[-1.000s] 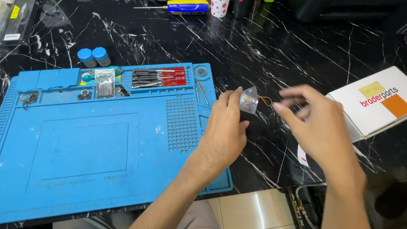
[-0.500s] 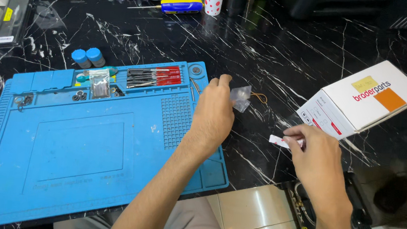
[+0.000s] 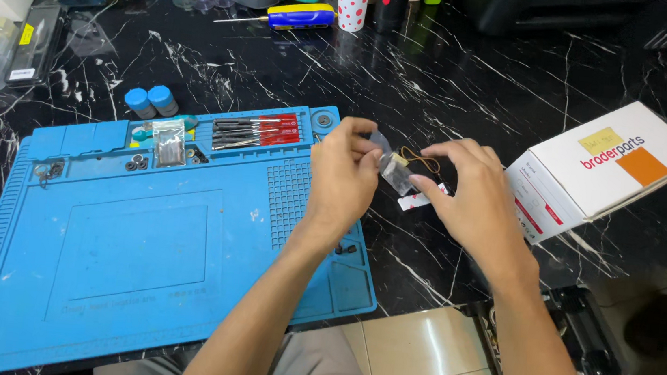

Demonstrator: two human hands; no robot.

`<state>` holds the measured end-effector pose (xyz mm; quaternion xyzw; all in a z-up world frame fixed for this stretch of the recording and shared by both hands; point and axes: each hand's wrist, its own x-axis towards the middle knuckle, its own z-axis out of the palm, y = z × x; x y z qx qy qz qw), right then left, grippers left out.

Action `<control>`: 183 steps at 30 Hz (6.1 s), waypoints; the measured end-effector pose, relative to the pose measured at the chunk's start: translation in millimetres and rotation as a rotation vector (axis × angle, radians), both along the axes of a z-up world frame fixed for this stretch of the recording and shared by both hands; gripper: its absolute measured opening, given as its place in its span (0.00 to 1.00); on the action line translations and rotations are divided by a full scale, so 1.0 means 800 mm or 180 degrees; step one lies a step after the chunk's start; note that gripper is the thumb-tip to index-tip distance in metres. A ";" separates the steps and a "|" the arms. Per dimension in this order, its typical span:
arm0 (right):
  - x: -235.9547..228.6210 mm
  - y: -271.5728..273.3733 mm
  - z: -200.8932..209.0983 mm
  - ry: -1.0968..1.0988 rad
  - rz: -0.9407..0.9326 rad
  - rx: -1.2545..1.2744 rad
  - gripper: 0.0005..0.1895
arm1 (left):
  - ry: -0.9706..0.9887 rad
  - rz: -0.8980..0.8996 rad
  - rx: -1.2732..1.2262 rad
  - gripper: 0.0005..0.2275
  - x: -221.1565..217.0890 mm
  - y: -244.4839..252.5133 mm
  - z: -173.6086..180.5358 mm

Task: The person unpacks small plastic bags containing screws and other hardware from a cardboard box. They place the bags into the box, close it, and then sort small screws and components on a blue cutting mat.

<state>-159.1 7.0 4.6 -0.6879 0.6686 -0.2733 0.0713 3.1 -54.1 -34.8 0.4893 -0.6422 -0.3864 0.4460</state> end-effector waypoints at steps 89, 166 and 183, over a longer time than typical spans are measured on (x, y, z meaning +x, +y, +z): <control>0.153 0.057 -0.029 -0.2895 0.0465 0.0183 0.08 | 0.1720 0.0730 0.0212 0.12 0.105 0.135 0.046; 0.105 0.049 0.049 -0.2458 0.1713 -0.0766 0.06 | 0.0049 0.0047 -0.1775 0.17 0.110 0.165 0.045; 0.105 0.055 0.071 -0.1596 0.1616 -0.1038 0.05 | 0.0290 0.0068 -0.1768 0.20 0.106 0.168 0.047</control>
